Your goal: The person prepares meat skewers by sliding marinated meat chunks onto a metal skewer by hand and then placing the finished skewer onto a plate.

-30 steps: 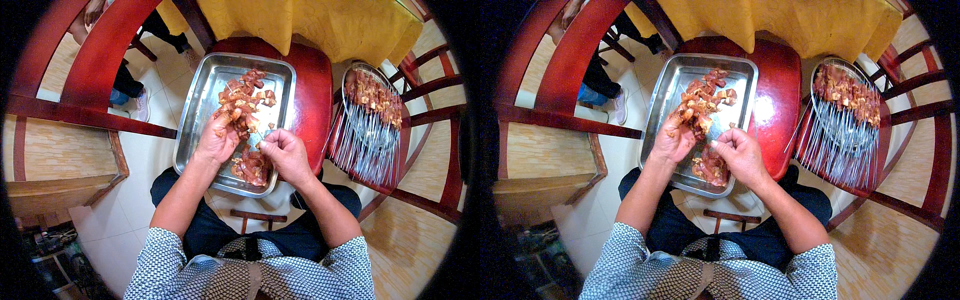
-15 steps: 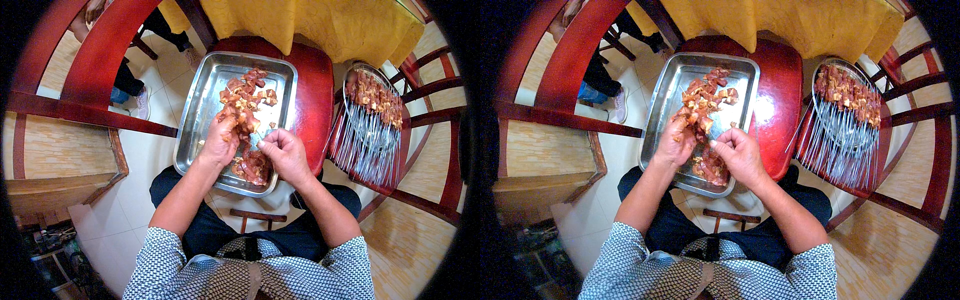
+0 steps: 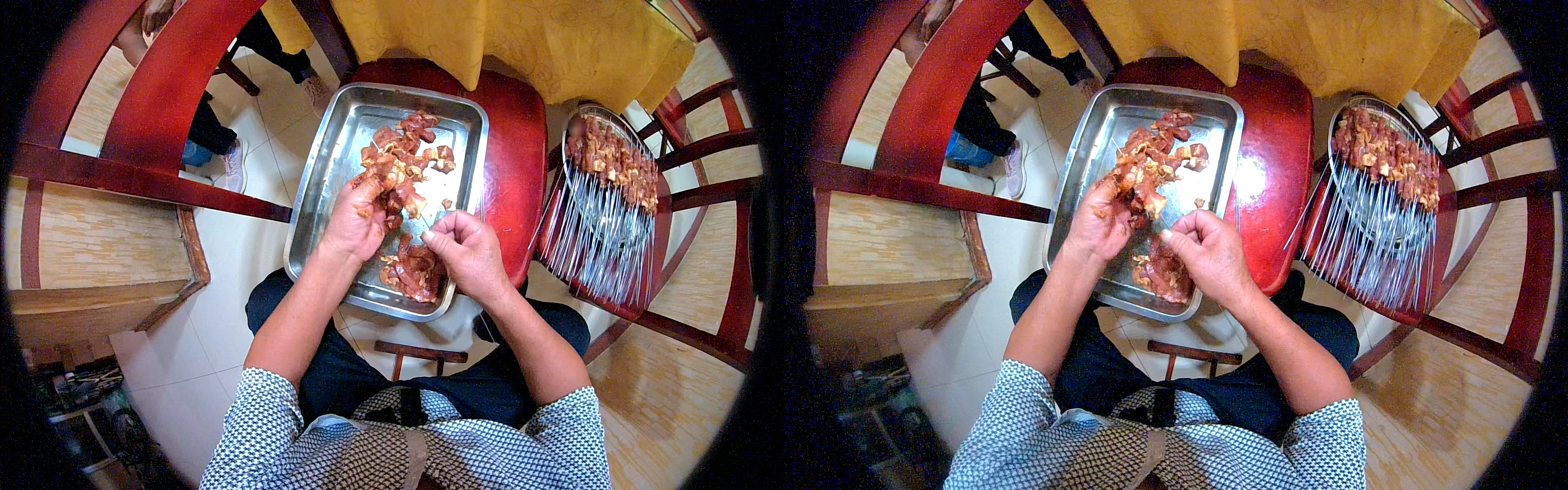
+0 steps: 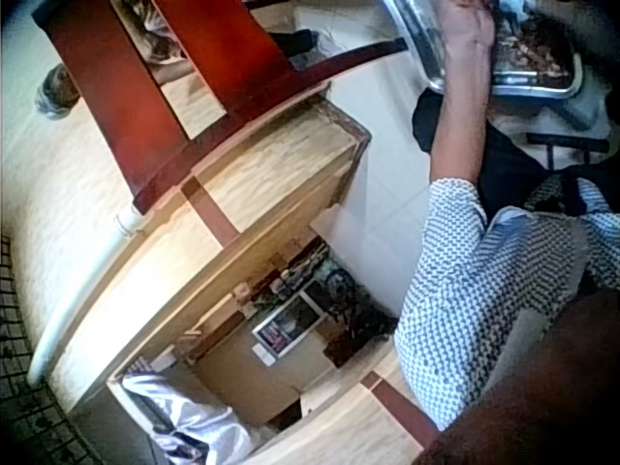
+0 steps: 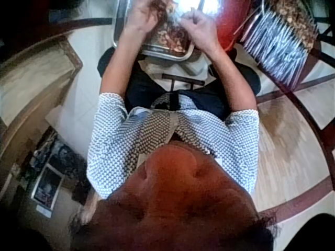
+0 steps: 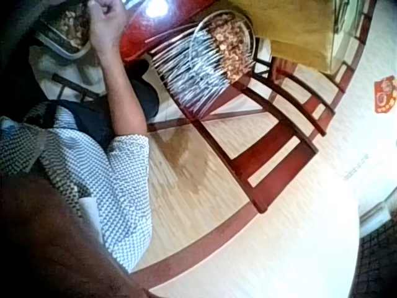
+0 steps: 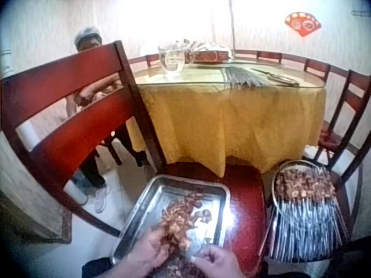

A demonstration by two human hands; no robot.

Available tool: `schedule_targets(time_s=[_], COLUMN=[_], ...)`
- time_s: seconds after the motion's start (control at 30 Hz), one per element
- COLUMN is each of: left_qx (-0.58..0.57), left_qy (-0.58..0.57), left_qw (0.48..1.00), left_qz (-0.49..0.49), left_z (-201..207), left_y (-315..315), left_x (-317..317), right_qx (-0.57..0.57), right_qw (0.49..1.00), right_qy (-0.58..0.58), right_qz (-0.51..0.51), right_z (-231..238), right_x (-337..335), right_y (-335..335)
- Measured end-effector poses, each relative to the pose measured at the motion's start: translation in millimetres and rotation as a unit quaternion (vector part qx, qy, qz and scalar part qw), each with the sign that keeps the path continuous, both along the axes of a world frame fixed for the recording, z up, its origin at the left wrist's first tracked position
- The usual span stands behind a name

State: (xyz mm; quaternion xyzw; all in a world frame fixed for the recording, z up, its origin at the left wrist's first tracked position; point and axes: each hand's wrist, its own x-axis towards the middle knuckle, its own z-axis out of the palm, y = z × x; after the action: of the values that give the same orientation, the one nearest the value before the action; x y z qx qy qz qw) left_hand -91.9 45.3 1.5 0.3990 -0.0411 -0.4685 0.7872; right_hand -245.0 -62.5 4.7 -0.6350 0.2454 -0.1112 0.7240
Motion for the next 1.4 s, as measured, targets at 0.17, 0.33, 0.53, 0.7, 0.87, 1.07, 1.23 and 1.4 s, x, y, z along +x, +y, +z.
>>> schedule_targets(time_s=[0.17,0.33,0.53,0.7,0.87,1.07,1.23,1.4], left_qx=[0.025,-0.024,0.013,0.026,0.003,-0.012,0.022,0.039], left_qy=[0.006,0.034,-0.043,-0.026,-0.026,-0.027,-0.022,-0.006], left_qw=[0.998,0.999,0.998,0.999,0.999,1.0,0.999,0.999], left_qz=[0.052,-0.013,-0.041,-0.003,-0.029,0.011,0.017,0.031], left_z=[11,-11,-1,4,-3,-6,3,5], left_y=[-8,5,-2,-8,-5,-5,-7,-10], left_x=[-8,0,-24,-36,-31,-25,-30,-35], right_qx=[-0.003,0.037,0.038,0.007,0.049,0.043,0.043,0.041], right_qw=[1.0,0.999,0.999,1.0,0.998,0.999,0.999,0.999], right_qy=[-0.002,-0.007,-0.022,0.005,-0.004,-0.002,0.006,0.009], right_qz=[0.0,-0.008,-0.02,-0.015,-0.026,-0.022,-0.018,-0.016], right_z=[-2,1,-2,2,2,0,2,-3], right_x=[0,-1,0,1,1,2,2,2], right_y=[-1,-3,-3,-4,-4,-3,-4,-4])
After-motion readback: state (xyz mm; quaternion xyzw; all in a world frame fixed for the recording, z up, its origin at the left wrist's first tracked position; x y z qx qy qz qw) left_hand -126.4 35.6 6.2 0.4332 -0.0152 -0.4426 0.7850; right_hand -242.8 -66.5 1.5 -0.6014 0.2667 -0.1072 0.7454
